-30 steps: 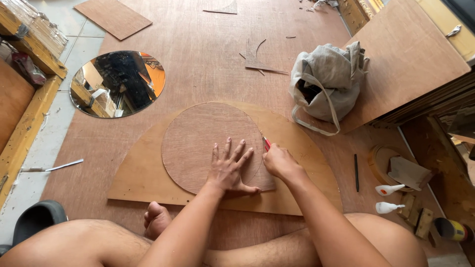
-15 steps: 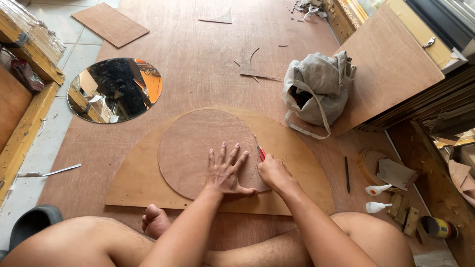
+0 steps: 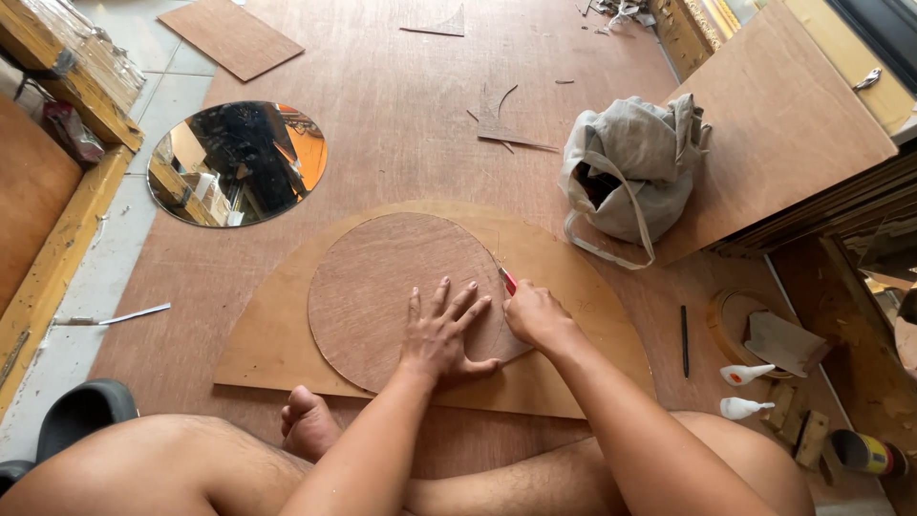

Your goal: The person sits on the floor and uses a red utility knife to cut a circular shape out of a sheet of plywood. They hold the plywood steady with their left hand while guiding the knife along a pre-drawn line with their right hand.

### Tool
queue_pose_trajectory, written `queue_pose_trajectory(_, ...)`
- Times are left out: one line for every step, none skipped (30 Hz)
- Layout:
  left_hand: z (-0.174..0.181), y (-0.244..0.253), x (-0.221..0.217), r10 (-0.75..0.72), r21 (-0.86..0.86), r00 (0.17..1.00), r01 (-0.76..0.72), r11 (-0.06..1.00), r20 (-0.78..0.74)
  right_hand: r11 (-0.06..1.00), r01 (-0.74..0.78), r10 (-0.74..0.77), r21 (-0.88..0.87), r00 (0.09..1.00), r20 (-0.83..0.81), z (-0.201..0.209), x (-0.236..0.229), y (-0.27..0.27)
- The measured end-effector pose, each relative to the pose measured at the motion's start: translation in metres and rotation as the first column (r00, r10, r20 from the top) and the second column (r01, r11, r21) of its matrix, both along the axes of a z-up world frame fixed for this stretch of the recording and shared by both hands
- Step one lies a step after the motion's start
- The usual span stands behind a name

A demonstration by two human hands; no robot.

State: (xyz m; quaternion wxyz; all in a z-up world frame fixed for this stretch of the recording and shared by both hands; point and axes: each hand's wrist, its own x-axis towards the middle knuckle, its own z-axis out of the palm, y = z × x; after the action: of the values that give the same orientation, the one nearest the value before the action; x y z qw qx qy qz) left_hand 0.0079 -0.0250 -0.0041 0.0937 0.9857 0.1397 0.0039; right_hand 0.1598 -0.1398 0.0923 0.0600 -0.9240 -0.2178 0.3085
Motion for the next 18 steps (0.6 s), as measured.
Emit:
queue_pose_trajectory(0.004,-0.001,0.0,0.0,-0.003,1.0,0.0,1.0,0.002,1.0,0.0,0.0,-0.003,1.0,0.002,0.0,0.001,-0.002)
queue_pose_trajectory(0.009,-0.003,0.0,0.002,-0.021,1.0,-0.003,1.0,-0.013,1.0,0.001,-0.001,0.002,1.0,-0.001,0.001,0.001,-0.004)
queue_pose_trajectory(0.013,-0.002,-0.003,0.006,-0.036,1.0,-0.007,0.999,-0.029,1.0,0.001,-0.001,0.011,1.0,-0.006,0.0,-0.001,-0.004)
queue_pose_trajectory(0.014,-0.001,-0.005,0.008,-0.035,0.999,-0.009,0.999,-0.031,1.0,-0.001,0.001,0.011,1.0,-0.007,-0.001,-0.005,-0.004)
queue_pose_trajectory(0.014,-0.001,-0.003,0.009,-0.034,0.999,-0.01,0.999,-0.039,1.0,0.004,-0.004,0.003,1.0,-0.009,-0.002,-0.006,-0.006)
queue_pose_trajectory(0.015,-0.002,-0.002,0.009,-0.032,0.999,-0.011,0.999,-0.047,1.0,0.009,-0.009,-0.004,1.0,-0.011,-0.002,-0.007,-0.008)
queue_pose_trajectory(0.015,-0.002,-0.003,0.009,-0.035,0.999,-0.011,0.999,-0.047,1.0,0.009,-0.009,-0.008,1.0,-0.011,-0.006,-0.008,-0.01)
queue_pose_trajectory(0.016,-0.003,-0.004,0.014,-0.036,0.999,-0.016,0.999,-0.04,1.0,0.018,-0.018,0.006,1.0,-0.017,-0.009,-0.011,-0.012)
queue_pose_trajectory(0.017,-0.003,-0.002,0.017,-0.034,0.999,-0.018,0.999,-0.03,0.999,0.03,-0.03,0.022,0.999,-0.02,-0.011,-0.01,-0.014)
queue_pose_trajectory(0.017,-0.005,-0.002,0.014,-0.035,1.0,-0.015,0.999,-0.028,0.999,0.033,-0.033,0.021,0.999,-0.017,-0.011,-0.01,-0.015)
queue_pose_trajectory(0.017,-0.003,-0.003,0.011,-0.033,0.999,-0.012,0.999,-0.04,0.999,0.035,-0.035,0.017,0.999,-0.021,-0.011,-0.01,-0.014)
queue_pose_trajectory(0.018,-0.002,-0.004,0.007,-0.031,0.999,-0.009,0.999,-0.052,0.999,0.037,-0.037,0.014,0.999,-0.024,-0.012,-0.011,-0.012)
queue_pose_trajectory(0.016,-0.004,-0.001,0.006,-0.027,0.999,-0.007,1.0,-0.042,0.999,0.039,-0.039,0.019,0.999,-0.014,0.002,-0.014,-0.016)
queue_pose_trajectory(0.013,-0.005,0.001,0.006,-0.005,1.0,-0.006,1.0,-0.02,0.996,0.049,-0.046,0.074,0.998,-0.036,0.014,-0.018,-0.02)
queue_pose_trajectory(0.009,-0.007,-0.003,0.008,0.016,1.0,-0.008,1.0,-0.01,0.99,0.058,-0.05,0.126,0.996,-0.07,0.024,-0.028,-0.024)
queue_pose_trajectory(0.006,-0.011,-0.004,0.009,0.018,1.0,-0.009,1.0,-0.012,0.99,0.058,-0.049,0.127,0.996,-0.072,0.013,-0.025,-0.026)
queue_pose_trajectory(0.004,-0.013,-0.003,0.029,0.019,0.999,-0.029,0.999,-0.016,0.988,0.066,-0.057,0.14,0.996,-0.068,0.003,-0.021,-0.026)
queue_pose_trajectory(0.001,-0.015,-0.002,0.049,0.021,0.999,-0.048,0.999,-0.02,0.986,0.074,-0.065,0.152,0.996,-0.063,-0.008,-0.016,-0.025)
